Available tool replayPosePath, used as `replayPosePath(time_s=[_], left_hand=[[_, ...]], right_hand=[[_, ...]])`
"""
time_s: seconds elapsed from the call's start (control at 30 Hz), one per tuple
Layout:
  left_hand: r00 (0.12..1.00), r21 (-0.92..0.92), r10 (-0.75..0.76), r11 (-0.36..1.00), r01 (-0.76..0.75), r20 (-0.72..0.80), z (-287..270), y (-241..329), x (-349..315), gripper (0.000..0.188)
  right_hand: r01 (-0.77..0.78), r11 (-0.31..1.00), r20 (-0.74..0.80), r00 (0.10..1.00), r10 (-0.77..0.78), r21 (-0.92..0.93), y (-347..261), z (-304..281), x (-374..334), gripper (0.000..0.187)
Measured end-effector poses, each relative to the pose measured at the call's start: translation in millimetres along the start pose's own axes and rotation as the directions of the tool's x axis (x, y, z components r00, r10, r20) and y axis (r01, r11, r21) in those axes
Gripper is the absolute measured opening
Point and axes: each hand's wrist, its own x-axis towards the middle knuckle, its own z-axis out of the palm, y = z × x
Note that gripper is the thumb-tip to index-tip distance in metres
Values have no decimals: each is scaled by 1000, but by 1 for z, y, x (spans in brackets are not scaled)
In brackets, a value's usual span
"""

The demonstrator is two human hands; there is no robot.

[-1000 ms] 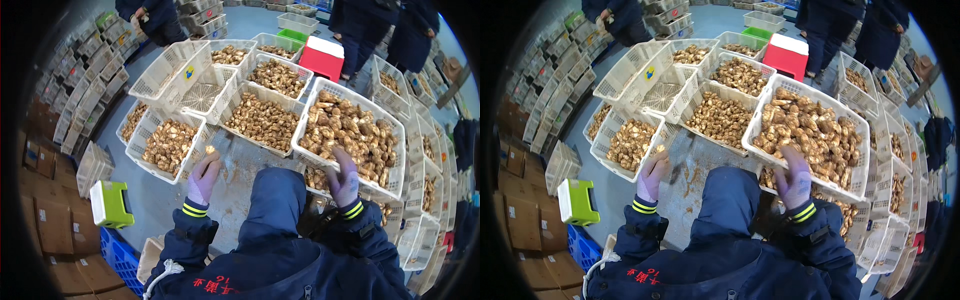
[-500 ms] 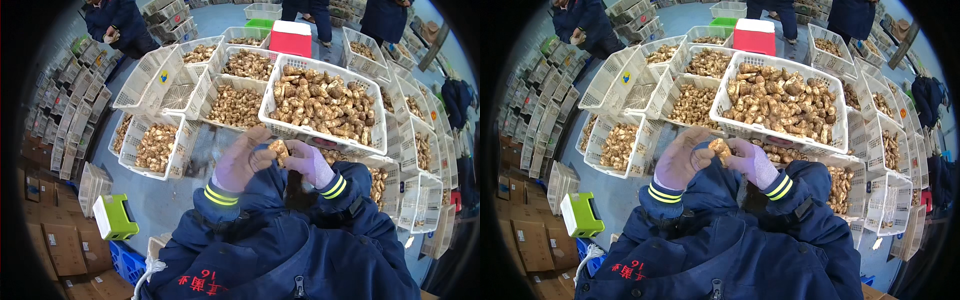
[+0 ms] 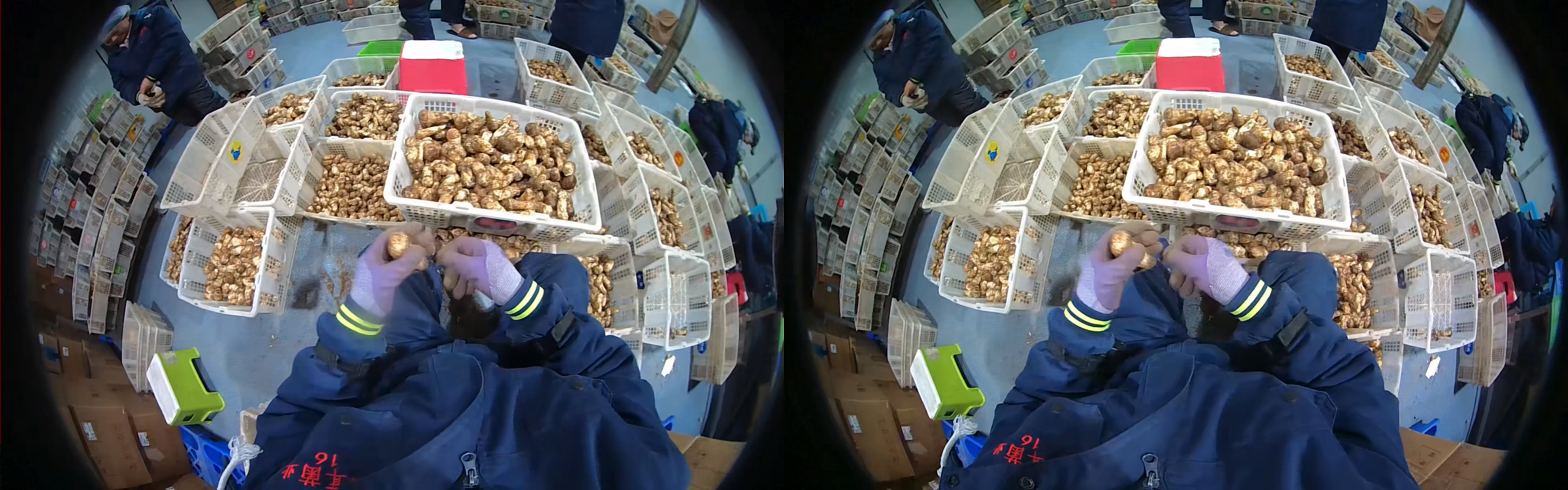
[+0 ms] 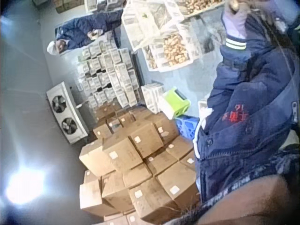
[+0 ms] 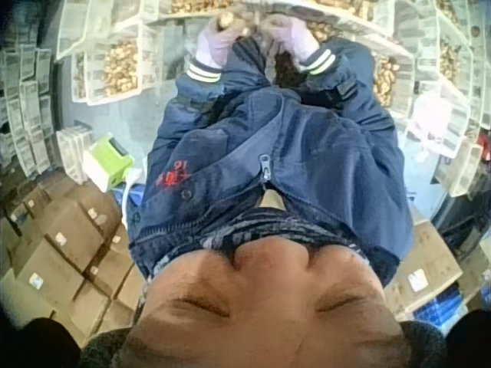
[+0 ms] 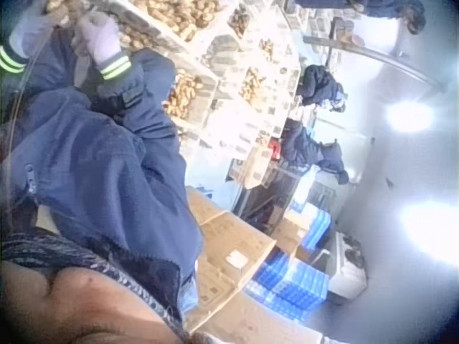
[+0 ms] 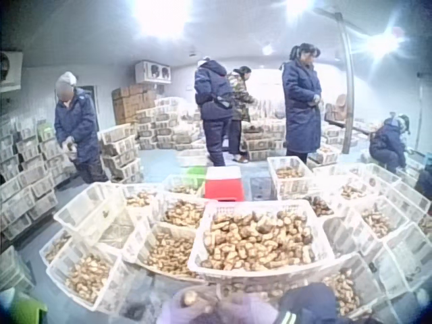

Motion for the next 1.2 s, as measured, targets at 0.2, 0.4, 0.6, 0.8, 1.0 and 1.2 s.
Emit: replayPosePath(time_s=[0.2,0.4,0.6,0.8,1.0,1.2], left_hand=[[994,-180,13,983,-32,-110,-26,13,21,40],[971,-48,-85,996,76,-222,-43,-16,63,37],[985,14,28,1000,-26,-171,-40,-35,88,31],[975,-91,-163,984,150,-150,-29,-29,94,36],[952,-269,-243,945,188,-188,-35,-24,91,18],[954,-197,-261,953,231,-144,-27,-25,96,24]], right_hand=[[193,318,-136,620,-772,-928,27,-83,24,31],[71,339,-151,797,-585,-938,72,-105,42,25],[205,399,-105,770,-630,-894,73,-116,44,24],[222,555,-40,906,-421,-802,43,-139,33,23],[219,316,-50,746,-664,-923,-36,-144,89,23],[64,-26,69,939,-338,-998,-1,-134,177,35]])
